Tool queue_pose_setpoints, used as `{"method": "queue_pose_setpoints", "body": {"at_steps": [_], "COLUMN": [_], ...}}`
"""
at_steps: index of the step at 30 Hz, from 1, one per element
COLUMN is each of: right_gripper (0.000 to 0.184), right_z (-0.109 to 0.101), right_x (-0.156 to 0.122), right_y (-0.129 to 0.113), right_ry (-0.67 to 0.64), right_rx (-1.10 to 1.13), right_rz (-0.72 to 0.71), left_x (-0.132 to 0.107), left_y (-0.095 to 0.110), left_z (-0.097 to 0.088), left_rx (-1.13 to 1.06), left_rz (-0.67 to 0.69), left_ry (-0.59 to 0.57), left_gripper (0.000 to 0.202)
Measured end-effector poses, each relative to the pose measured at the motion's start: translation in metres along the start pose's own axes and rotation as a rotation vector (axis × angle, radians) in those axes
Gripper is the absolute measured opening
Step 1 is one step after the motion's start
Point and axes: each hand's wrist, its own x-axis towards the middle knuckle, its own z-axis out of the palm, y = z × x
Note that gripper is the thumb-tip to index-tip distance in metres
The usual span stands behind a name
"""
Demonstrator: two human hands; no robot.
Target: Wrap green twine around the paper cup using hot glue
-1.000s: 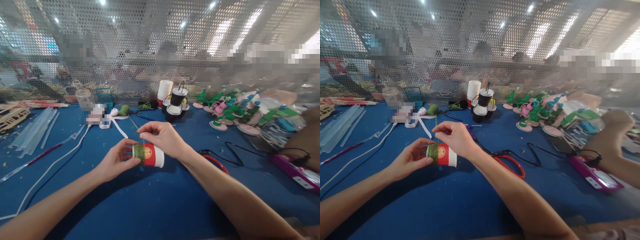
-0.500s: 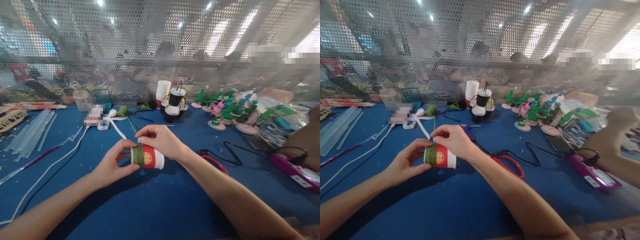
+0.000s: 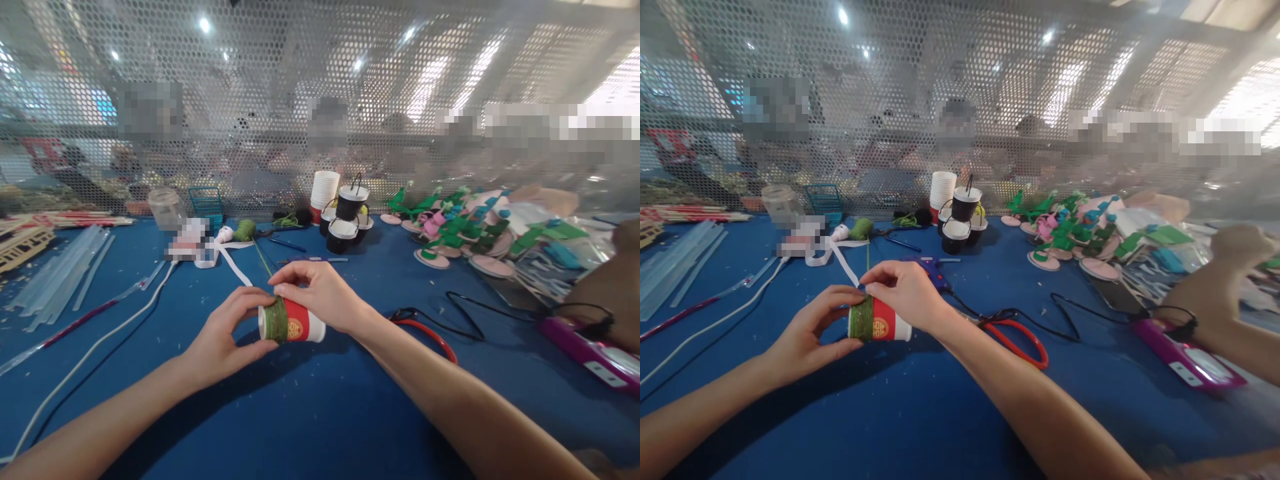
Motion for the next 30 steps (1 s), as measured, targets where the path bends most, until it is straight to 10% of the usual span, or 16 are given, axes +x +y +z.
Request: {"method": "queue_pose_setpoints", "body": {"at_steps": [30], "right_gripper": [0.015], "right_z": [0.007], "right_x": [0.000], "right_y": [0.011], "right_ry": [-0.065], "right_rx": [-0.009], "right_rz": [0.131], "left_x": [0.001], "left_y": [-0.002], "left_z": [-0.001], "left_rx": [0.399], "left_rz": [0.104], "left_ry": [-0.156], "left_gripper": [0.044]}}
